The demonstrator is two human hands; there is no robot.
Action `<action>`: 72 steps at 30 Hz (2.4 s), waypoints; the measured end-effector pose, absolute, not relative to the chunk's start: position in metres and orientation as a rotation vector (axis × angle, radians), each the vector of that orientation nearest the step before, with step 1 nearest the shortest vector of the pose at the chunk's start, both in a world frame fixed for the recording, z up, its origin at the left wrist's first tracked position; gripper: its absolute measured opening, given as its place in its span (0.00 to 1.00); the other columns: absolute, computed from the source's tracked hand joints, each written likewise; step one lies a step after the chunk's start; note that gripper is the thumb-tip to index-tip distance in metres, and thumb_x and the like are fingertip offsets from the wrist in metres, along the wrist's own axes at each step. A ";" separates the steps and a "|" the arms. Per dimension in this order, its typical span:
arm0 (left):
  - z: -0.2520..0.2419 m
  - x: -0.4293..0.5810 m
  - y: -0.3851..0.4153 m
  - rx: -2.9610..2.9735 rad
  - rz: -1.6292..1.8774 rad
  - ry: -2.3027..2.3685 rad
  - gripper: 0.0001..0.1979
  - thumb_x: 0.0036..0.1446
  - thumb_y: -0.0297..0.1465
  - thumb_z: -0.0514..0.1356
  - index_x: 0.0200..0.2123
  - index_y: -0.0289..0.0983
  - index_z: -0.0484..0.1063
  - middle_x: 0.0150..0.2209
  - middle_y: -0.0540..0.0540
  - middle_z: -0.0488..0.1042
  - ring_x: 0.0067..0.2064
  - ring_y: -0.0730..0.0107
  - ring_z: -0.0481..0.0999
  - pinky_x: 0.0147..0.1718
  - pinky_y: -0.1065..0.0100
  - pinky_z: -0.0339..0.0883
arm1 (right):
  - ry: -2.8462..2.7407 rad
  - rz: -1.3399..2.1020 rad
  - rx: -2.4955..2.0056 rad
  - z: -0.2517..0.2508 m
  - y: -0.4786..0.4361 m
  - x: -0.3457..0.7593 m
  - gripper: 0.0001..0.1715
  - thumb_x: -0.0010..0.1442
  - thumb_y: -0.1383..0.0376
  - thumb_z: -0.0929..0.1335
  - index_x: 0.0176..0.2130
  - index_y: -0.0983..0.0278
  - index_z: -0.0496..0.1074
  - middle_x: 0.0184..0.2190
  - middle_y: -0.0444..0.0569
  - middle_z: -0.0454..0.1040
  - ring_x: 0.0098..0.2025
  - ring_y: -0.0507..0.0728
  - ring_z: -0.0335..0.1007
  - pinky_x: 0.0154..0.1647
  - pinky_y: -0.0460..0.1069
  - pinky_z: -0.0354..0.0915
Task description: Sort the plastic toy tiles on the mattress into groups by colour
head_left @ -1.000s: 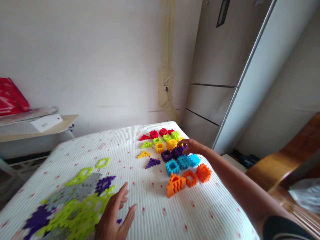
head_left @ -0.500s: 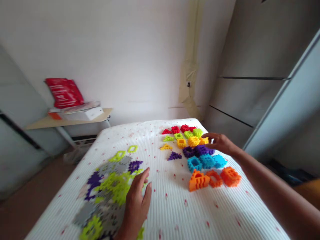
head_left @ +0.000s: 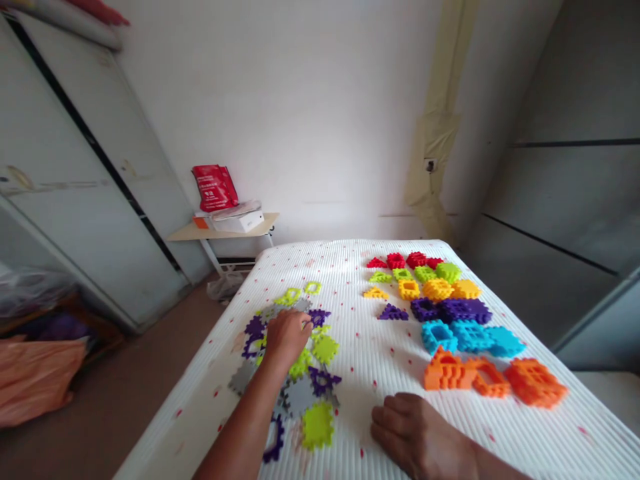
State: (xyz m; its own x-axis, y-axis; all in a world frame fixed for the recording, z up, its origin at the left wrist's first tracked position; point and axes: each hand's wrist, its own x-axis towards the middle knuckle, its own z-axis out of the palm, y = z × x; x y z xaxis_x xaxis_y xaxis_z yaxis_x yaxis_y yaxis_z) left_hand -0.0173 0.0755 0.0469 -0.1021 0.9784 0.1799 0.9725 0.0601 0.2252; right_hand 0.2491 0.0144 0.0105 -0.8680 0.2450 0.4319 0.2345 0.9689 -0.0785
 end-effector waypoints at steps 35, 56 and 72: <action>0.020 0.118 0.173 2.383 0.743 1.545 0.10 0.42 0.17 0.60 0.26 0.36 0.75 0.30 0.48 0.76 0.35 0.69 0.73 0.38 0.69 0.65 | -2.670 0.011 -0.389 -0.027 0.027 0.242 0.11 0.60 0.68 0.62 0.25 0.63 0.61 0.24 0.43 0.67 0.26 0.51 0.60 0.25 0.48 0.50; 0.009 0.121 0.166 2.395 0.662 1.674 0.18 0.45 0.24 0.62 0.42 0.39 0.73 0.36 0.49 0.76 0.41 0.69 0.72 0.44 0.69 0.65 | -2.649 0.090 -0.437 -0.028 0.024 0.242 0.11 0.63 0.69 0.61 0.27 0.64 0.62 0.27 0.44 0.67 0.26 0.52 0.57 0.25 0.50 0.49; 0.028 0.006 0.133 2.070 0.060 2.280 0.08 0.47 0.32 0.58 0.32 0.37 0.74 0.36 0.39 0.77 0.40 0.58 0.75 0.35 0.66 0.63 | -2.695 0.044 -0.452 -0.022 0.026 0.242 0.10 0.61 0.67 0.61 0.27 0.63 0.61 0.26 0.44 0.67 0.26 0.51 0.58 0.25 0.48 0.50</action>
State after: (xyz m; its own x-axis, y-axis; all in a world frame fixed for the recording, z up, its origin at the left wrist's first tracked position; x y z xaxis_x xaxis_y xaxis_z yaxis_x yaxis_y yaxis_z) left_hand 0.0059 0.1329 0.0282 -0.0958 0.9952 -0.0194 0.9928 0.0969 0.0698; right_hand 0.2417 0.0259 -0.0222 -0.8653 0.3189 0.3867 0.3063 0.9471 -0.0958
